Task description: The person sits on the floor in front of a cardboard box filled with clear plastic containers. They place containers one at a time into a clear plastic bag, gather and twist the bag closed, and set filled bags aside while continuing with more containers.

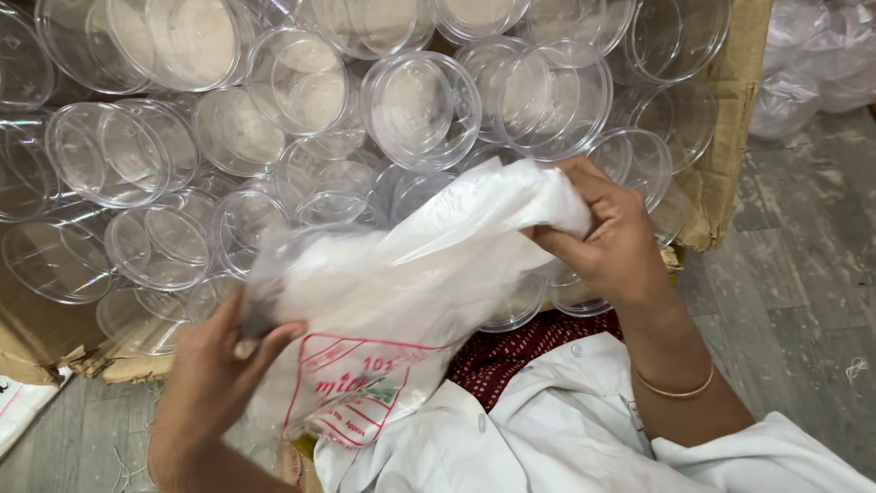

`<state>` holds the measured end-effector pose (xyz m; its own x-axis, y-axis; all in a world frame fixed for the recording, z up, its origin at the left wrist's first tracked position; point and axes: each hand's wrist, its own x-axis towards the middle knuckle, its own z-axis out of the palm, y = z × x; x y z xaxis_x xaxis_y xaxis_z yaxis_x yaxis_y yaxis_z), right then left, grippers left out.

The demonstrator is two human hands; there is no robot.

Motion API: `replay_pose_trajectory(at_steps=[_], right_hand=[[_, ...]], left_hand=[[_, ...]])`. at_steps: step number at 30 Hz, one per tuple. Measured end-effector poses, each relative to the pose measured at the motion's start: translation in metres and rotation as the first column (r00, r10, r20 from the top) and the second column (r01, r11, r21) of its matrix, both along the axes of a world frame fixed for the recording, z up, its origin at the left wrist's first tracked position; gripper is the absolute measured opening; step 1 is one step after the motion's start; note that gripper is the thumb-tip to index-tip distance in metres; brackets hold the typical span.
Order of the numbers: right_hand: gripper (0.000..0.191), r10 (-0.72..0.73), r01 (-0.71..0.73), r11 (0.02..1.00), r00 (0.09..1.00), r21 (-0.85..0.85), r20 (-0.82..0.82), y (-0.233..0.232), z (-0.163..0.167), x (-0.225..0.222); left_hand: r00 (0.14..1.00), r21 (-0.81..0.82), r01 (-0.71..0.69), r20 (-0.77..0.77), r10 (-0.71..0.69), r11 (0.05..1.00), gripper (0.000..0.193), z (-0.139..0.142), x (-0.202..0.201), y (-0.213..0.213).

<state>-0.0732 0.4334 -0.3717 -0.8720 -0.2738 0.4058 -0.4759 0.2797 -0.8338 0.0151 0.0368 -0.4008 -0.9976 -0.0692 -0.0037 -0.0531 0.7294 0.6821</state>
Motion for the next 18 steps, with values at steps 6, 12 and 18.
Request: replay_pose_trajectory(at_steps=[6, 12, 18], right_hand=[[0.031, 0.177, -0.023, 0.827, 0.959, -0.561, 0.221, -0.014, -0.02, -0.005], [0.034, 0.091, 0.017, 0.921, 0.962, -0.39, 0.259, -0.023, -0.018, -0.025], [0.03, 0.061, 0.014, 0.969, 0.954, -0.246, 0.294, -0.027, -0.002, -0.033]], left_hand=[[0.998, -0.316, 0.004, 0.068, 0.019, 0.949, 0.051, 0.051, -0.006, -0.022], [0.795, -0.151, 0.286, -0.515, -0.322, 0.946, 0.063, 0.074, -0.063, 0.062], [0.737, 0.034, 0.441, -0.584, -0.34, 0.897, 0.067, 0.067, -0.114, 0.125]])
